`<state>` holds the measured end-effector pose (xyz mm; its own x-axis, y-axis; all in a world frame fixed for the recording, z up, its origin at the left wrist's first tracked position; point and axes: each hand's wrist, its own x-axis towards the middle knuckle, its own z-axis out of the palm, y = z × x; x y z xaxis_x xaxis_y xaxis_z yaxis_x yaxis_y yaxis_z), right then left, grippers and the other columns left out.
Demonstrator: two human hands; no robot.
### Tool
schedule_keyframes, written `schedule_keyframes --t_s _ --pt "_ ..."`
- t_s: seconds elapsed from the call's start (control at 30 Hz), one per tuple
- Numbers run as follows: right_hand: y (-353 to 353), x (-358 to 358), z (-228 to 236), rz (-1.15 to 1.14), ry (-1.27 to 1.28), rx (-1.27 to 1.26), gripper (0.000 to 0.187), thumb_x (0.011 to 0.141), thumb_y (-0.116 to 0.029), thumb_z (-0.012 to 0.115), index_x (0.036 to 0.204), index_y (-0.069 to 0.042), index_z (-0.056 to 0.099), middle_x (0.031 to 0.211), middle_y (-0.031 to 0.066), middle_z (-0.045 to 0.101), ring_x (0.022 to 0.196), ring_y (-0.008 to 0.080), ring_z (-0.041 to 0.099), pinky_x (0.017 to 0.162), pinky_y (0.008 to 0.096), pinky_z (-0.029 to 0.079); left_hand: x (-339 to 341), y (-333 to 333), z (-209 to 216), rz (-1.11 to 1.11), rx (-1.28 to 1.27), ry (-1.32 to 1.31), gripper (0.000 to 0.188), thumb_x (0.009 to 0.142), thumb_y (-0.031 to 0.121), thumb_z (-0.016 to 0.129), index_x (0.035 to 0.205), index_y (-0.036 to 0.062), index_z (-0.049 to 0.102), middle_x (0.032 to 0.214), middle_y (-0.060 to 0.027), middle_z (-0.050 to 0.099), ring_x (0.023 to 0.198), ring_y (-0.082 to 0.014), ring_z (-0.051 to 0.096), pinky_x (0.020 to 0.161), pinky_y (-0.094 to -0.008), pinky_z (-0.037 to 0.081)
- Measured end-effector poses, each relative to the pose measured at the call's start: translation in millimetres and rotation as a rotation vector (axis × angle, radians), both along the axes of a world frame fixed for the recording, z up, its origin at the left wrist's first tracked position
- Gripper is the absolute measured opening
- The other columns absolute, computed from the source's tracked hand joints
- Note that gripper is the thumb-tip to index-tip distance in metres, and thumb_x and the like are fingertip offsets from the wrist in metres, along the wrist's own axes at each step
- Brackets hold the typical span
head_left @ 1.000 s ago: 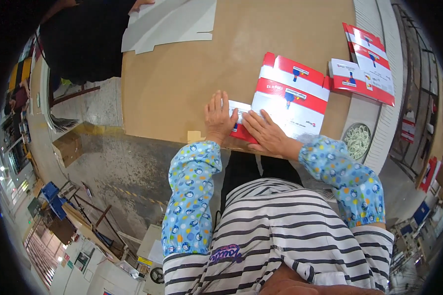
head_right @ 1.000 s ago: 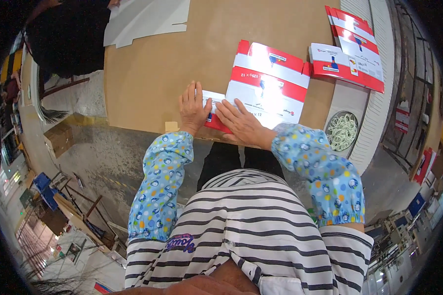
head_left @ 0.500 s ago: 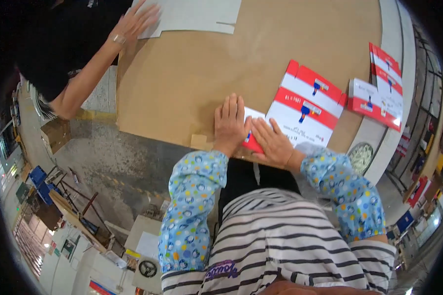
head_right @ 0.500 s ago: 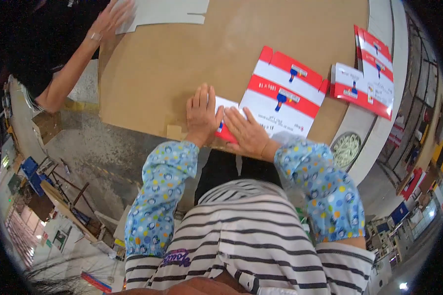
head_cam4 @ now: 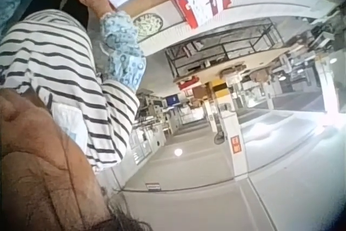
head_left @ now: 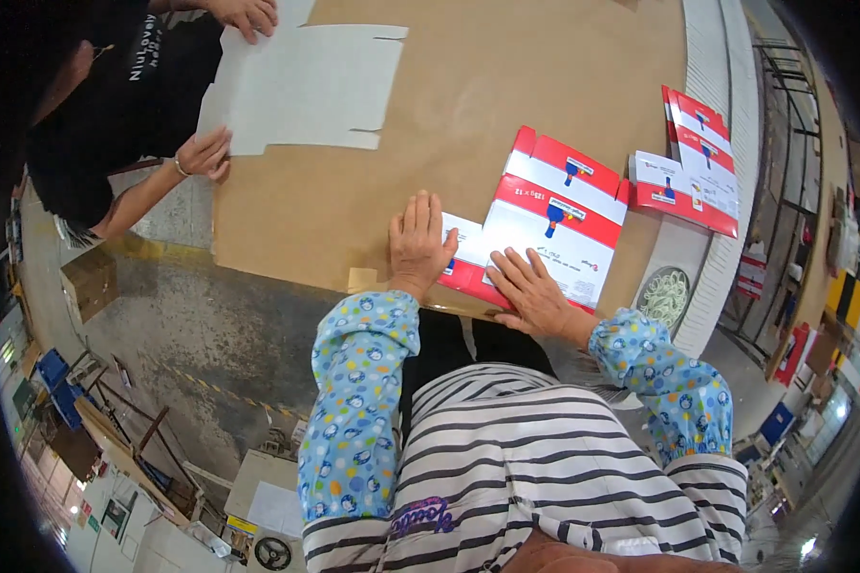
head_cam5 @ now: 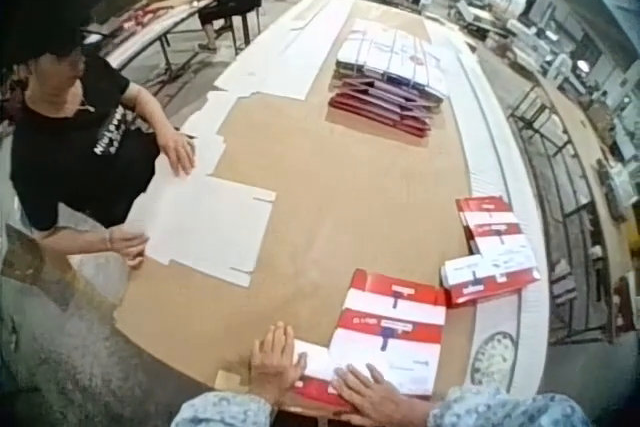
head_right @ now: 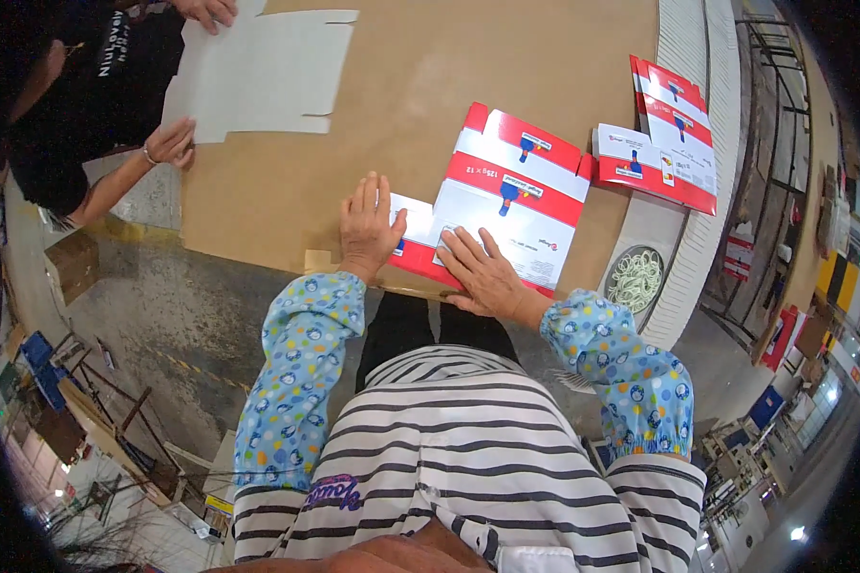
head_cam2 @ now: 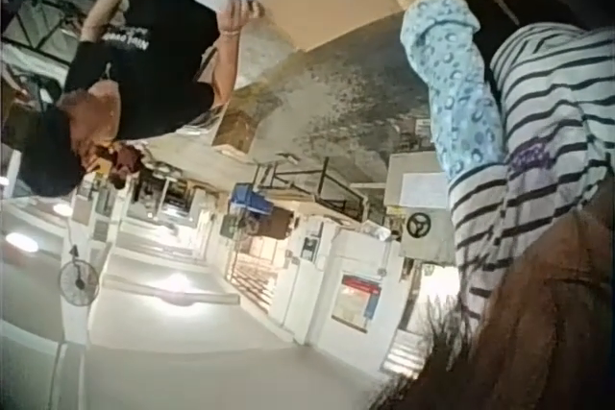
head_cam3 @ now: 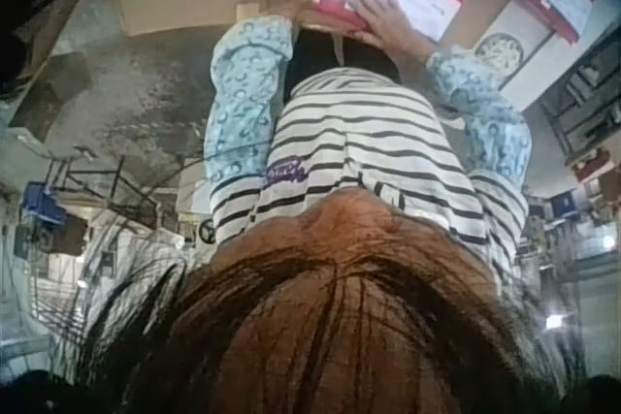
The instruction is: The recorder is sorting paper folders, stacking them, and then carrying the stack to a different location in the warehouse.
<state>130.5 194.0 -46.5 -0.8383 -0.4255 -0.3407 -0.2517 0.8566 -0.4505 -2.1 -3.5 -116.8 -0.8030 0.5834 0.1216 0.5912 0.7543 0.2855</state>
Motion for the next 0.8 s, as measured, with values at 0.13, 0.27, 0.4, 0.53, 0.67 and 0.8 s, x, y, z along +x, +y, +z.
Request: schedule_keyframes --t_s 0.13,0.27,0.4,0.53,0.67,0.8 --pt "2.5 23.1 -11.9 0.026 0.085 0.067 0.078 0.079 -0.047 0.064 0.141 -0.008 0.037 0.151 0.0155 0.029 0.14 0.0329 0.024 0.113 0.0535 0.016 3.0 2.0 12.3 -0.037 -0.025 -0.003 0.063 0.078 0.035 0.065 0.129 -0.0001 0.05 0.132 -0.0173 0.05 0.121 -0.0299 0.047 0.094 -0.0439 0.038" --pt "11.3 16.1 -12.3 0.067 0.133 0.145 0.075 0.078 -0.046 0.063 0.14 -0.011 0.038 0.15 0.0145 0.031 0.139 0.0322 0.028 0.112 0.0535 0.018 -3.2 9.0 24.2 -0.015 -0.044 0.015 0.065 0.079 0.035 0.065 0.132 0.0013 0.048 0.136 -0.0169 0.046 0.122 -0.0295 0.046 0.094 -0.0438 0.037" --pt "8.7 6.3 -22.2 0.044 0.163 0.093 0.076 0.079 -0.045 0.064 0.141 -0.01 0.037 0.149 0.014 0.032 0.138 0.0313 0.028 0.112 0.0516 0.018 -8.8 2.7 13.5 -0.013 -0.043 -0.039 0.067 0.08 0.036 0.064 0.134 0.0021 0.045 0.137 -0.0174 0.044 0.121 -0.0307 0.046 0.095 -0.0448 0.036" --pt "14.2 2.0 -28.3 0.035 0.186 0.117 0.075 0.081 -0.045 0.061 0.142 -0.011 0.035 0.15 0.0133 0.03 0.14 0.0297 0.025 0.114 0.0499 0.016 -19.5 0.8 24.6 0.079 0.077 -0.054 0.069 0.082 0.04 0.064 0.135 0.0003 0.043 0.136 -0.0199 0.043 0.114 -0.0349 0.048 0.094 -0.047 0.036" --pt "20.7 2.2 -29.2 0.04 0.155 0.142 0.075 0.083 -0.046 0.06 0.144 -0.012 0.032 0.151 0.0122 0.028 0.141 0.0295 0.023 0.116 0.0488 0.013 0.9 -17.3 27.8 0.482 0.154 -0.526 0.078 0.076 0.048 0.07 0.13 -0.0021 0.045 0.12 -0.0228 0.048 0.111 -0.0387 0.046 0.096 -0.0481 0.034" --pt "23.8 8.4 -27.8 0.023 0.129 0.131 0.077 0.083 -0.047 0.059 0.145 -0.013 0.03 0.152 0.0124 0.027 0.141 0.0292 0.022 0.116 0.0488 0.013 10.7 -19.8 17.4 0.533 0.195 -0.765 0.087 0.065 0.051 0.079 0.122 -0.0063 0.048 0.112 -0.0241 0.049 0.111 -0.038 0.046 0.096 -0.0468 0.037"
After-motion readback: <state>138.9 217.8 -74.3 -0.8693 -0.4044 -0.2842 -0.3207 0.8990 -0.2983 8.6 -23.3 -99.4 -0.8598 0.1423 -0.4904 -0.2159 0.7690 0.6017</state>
